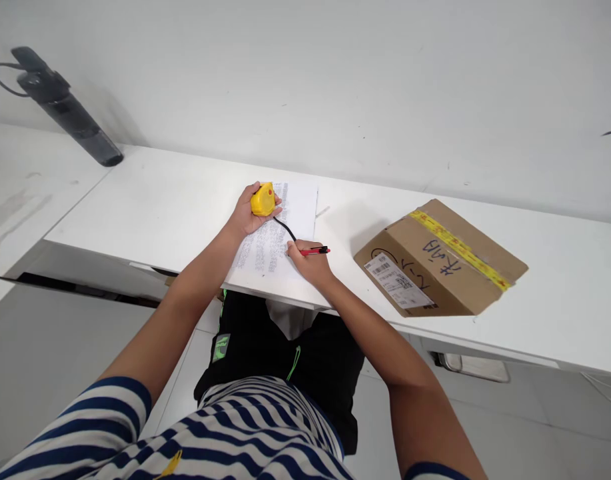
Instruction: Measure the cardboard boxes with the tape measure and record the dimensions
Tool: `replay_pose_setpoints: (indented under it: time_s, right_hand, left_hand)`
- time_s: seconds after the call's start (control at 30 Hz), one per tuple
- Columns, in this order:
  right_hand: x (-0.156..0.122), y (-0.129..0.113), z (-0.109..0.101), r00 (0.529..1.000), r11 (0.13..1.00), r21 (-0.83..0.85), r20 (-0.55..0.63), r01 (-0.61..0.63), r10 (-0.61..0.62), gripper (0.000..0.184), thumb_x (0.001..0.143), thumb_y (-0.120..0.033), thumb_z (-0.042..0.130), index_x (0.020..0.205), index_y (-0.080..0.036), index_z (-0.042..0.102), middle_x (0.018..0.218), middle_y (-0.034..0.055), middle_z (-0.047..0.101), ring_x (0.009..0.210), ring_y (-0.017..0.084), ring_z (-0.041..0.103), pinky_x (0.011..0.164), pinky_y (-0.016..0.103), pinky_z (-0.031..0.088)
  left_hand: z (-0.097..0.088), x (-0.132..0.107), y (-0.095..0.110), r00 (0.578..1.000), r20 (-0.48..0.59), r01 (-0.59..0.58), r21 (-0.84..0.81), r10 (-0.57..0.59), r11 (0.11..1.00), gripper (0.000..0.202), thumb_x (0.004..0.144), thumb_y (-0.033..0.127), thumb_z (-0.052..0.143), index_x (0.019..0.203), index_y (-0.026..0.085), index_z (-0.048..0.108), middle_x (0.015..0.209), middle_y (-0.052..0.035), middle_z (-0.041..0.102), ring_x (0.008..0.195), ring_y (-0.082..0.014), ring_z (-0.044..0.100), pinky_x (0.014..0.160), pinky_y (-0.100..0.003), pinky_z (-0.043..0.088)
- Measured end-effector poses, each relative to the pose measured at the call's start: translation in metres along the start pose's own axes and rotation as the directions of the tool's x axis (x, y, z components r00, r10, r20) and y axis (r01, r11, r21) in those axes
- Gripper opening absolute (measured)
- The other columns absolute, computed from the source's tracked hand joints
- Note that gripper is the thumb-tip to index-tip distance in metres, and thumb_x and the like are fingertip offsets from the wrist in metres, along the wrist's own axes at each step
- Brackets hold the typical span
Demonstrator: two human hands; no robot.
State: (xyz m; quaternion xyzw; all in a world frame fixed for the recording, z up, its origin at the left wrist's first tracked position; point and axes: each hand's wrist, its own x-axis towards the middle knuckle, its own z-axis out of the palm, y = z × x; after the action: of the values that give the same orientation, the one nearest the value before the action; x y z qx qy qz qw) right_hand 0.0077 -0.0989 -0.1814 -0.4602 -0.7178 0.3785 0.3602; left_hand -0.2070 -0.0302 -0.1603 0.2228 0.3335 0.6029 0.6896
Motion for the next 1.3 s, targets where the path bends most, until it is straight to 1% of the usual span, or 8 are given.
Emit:
replay_pose_setpoints:
  time_s: [0.3, 0.43, 0.57, 0.7, 0.87, 1.03, 1.17, 1.3]
  right_hand:
    - [0.002, -0.001, 0.001, 1.000, 1.000, 0.015, 0.015, -0.010, 0.010, 0.051, 0.090, -0.062, 0.058, 0.053, -0.026, 0.053, 0.069, 0.0045, 0.075, 0.075, 0.024, 0.073, 0.074, 0.038, 0.053]
    - [0.002, -0.002, 0.001, 0.999, 1.000, 0.005, 0.032, -0.006, 0.006, 0.048, 0.090, -0.058, 0.057, 0.054, -0.026, 0.054, 0.066, 0.0041, 0.073, 0.075, 0.024, 0.073, 0.074, 0.038, 0.053]
    - [0.002, -0.002, 0.001, 0.999, 1.000, 0.021, 0.038, -0.018, 0.018, 0.047, 0.090, -0.057, 0.057, 0.054, -0.026, 0.054, 0.069, 0.0049, 0.076, 0.077, 0.025, 0.074, 0.076, 0.038, 0.055]
    - [0.002, -0.002, 0.000, 0.999, 1.000, 0.013, 0.052, -0.013, 0.013, 0.044, 0.089, -0.056, 0.056, 0.057, -0.026, 0.058, 0.076, 0.0064, 0.079, 0.081, 0.026, 0.076, 0.080, 0.040, 0.055]
    - [0.002, 0.000, 0.001, 0.999, 1.000, 0.018, 0.046, 0.008, -0.009, 0.046, 0.090, -0.057, 0.057, 0.056, -0.026, 0.058, 0.075, 0.0065, 0.079, 0.080, 0.025, 0.076, 0.079, 0.039, 0.056]
    - [0.003, 0.001, 0.000, 0.999, 1.000, 0.012, 0.046, 0.004, -0.004, 0.048, 0.090, -0.060, 0.057, 0.056, -0.026, 0.060, 0.072, 0.0060, 0.078, 0.078, 0.025, 0.074, 0.076, 0.039, 0.055]
    - [0.002, -0.001, -0.001, 0.999, 1.000, 0.003, 0.042, -0.012, 0.012, 0.048, 0.089, -0.062, 0.057, 0.058, -0.026, 0.061, 0.072, 0.0061, 0.077, 0.078, 0.025, 0.074, 0.077, 0.039, 0.055]
    - [0.002, -0.003, -0.001, 0.999, 0.999, 0.028, 0.033, -0.022, 0.021, 0.052, 0.088, -0.064, 0.058, 0.053, -0.026, 0.053, 0.070, 0.0055, 0.075, 0.077, 0.024, 0.073, 0.079, 0.039, 0.056]
  left_hand:
    - [0.004, -0.004, 0.003, 0.994, 0.041, 0.103, -0.005, -0.103, 0.995, 0.037, 0.100, 0.052, 0.059, 0.097, 0.017, 0.069, 0.086, -0.0057, 0.075, 0.084, -0.0165, 0.075, 0.084, -0.034, 0.064]
    - [0.006, -0.006, 0.002, 0.994, 0.035, 0.098, 0.029, -0.099, 0.995, 0.052, 0.093, 0.069, 0.063, 0.097, 0.018, 0.069, 0.085, -0.0053, 0.075, 0.083, -0.0178, 0.075, 0.085, -0.036, 0.064]
    - [0.008, -0.006, 0.000, 0.995, 0.033, 0.087, 0.077, -0.090, 0.993, 0.066, 0.088, 0.085, 0.055, 0.094, 0.020, 0.070, 0.081, -0.0051, 0.074, 0.078, -0.0179, 0.073, 0.074, -0.031, 0.061]
    - [0.006, -0.002, -0.005, 0.998, 0.066, 0.004, 0.167, -0.015, 0.986, 0.058, 0.092, 0.077, 0.059, 0.093, 0.021, 0.070, 0.080, -0.0032, 0.072, 0.076, -0.0148, 0.070, 0.062, -0.025, 0.055]
    - [0.001, 0.004, -0.013, 0.991, 0.118, -0.082, 0.206, 0.059, 0.975, 0.055, 0.089, 0.075, 0.065, 0.094, 0.020, 0.071, 0.083, -0.0034, 0.072, 0.080, -0.0151, 0.070, 0.057, -0.024, 0.053]
    - [0.005, 0.001, -0.011, 0.997, 0.067, -0.041, 0.202, 0.028, 0.978, 0.047, 0.088, 0.069, 0.071, 0.092, 0.022, 0.068, 0.082, -0.0032, 0.070, 0.083, -0.0163, 0.070, 0.061, -0.025, 0.053]
    - [0.009, -0.004, -0.009, 0.999, 0.003, -0.033, 0.169, 0.033, 0.985, 0.027, 0.090, 0.047, 0.073, 0.088, 0.022, 0.064, 0.081, -0.0007, 0.066, 0.080, -0.0134, 0.066, 0.068, -0.025, 0.051]
    - [0.009, -0.004, -0.010, 0.999, -0.005, -0.040, 0.173, 0.042, 0.984, 0.019, 0.088, 0.036, 0.074, 0.089, 0.022, 0.061, 0.083, 0.0008, 0.063, 0.079, -0.0125, 0.063, 0.072, -0.027, 0.049]
